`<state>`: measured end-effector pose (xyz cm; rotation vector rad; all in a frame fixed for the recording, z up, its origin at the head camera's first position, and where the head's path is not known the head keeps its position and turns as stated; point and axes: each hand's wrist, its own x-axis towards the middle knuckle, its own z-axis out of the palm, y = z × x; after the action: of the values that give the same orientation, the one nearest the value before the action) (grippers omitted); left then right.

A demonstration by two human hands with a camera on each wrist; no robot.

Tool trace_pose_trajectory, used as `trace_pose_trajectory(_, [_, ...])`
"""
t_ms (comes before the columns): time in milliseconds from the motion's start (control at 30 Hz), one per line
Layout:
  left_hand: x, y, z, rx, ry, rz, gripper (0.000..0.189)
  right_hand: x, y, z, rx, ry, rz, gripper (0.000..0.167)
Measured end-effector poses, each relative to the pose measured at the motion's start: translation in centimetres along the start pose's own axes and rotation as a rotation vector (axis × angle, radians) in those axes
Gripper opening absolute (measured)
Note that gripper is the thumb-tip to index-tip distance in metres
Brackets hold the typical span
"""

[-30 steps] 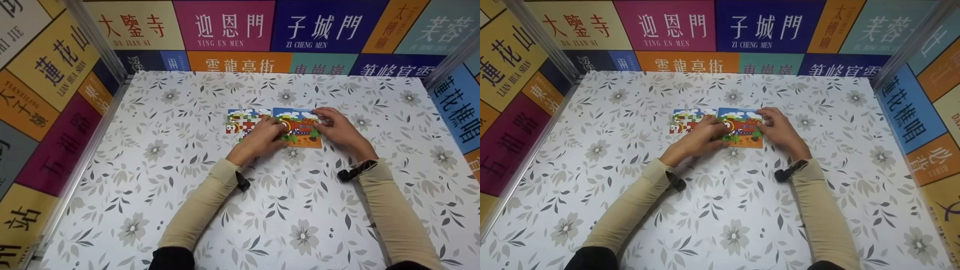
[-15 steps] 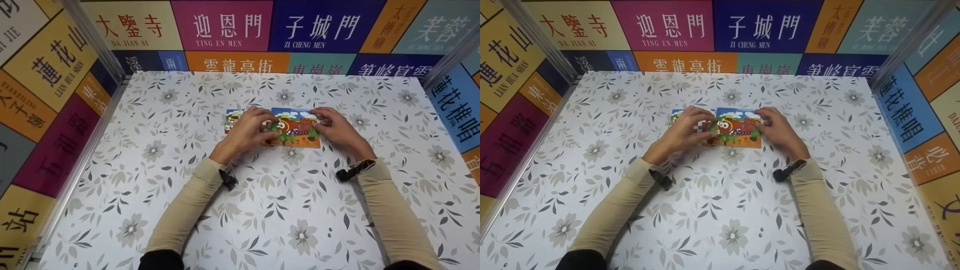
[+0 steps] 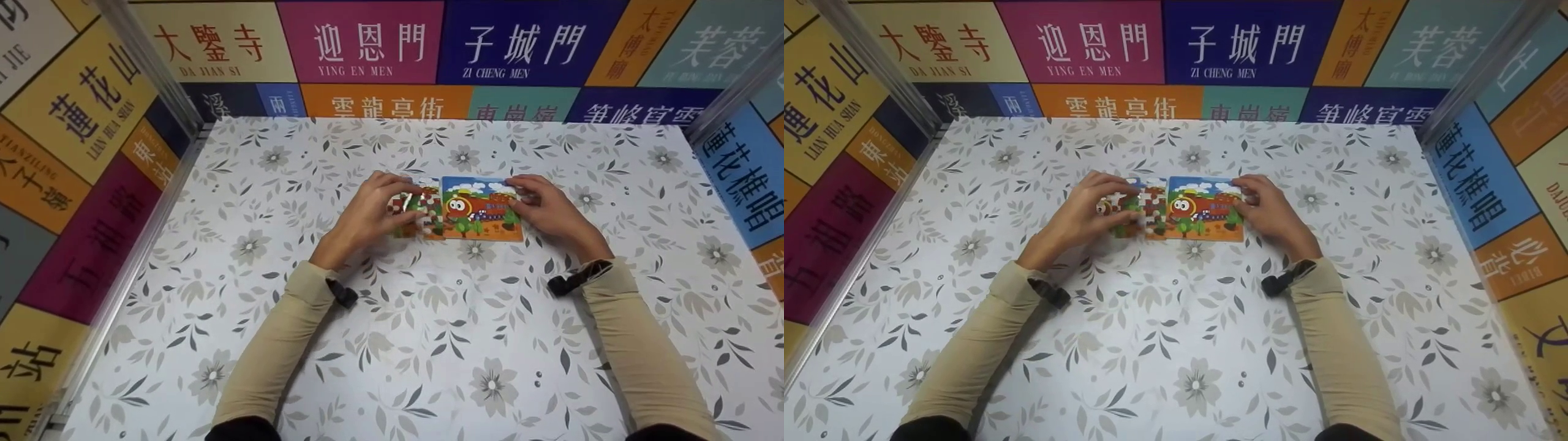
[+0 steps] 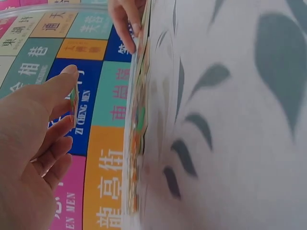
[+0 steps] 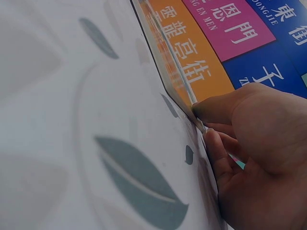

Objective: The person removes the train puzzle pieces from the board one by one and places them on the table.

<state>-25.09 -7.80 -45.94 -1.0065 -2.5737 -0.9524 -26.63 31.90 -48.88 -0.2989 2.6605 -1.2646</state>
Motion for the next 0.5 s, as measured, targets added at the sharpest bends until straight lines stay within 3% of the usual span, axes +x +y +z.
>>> trace_pose_trajectory(500, [-1.9,-1.6,-1.6,0.004,-0.025,-0.055,0.044,0.1,0.3,0.0,0.007,0.005,-0.011,0.052])
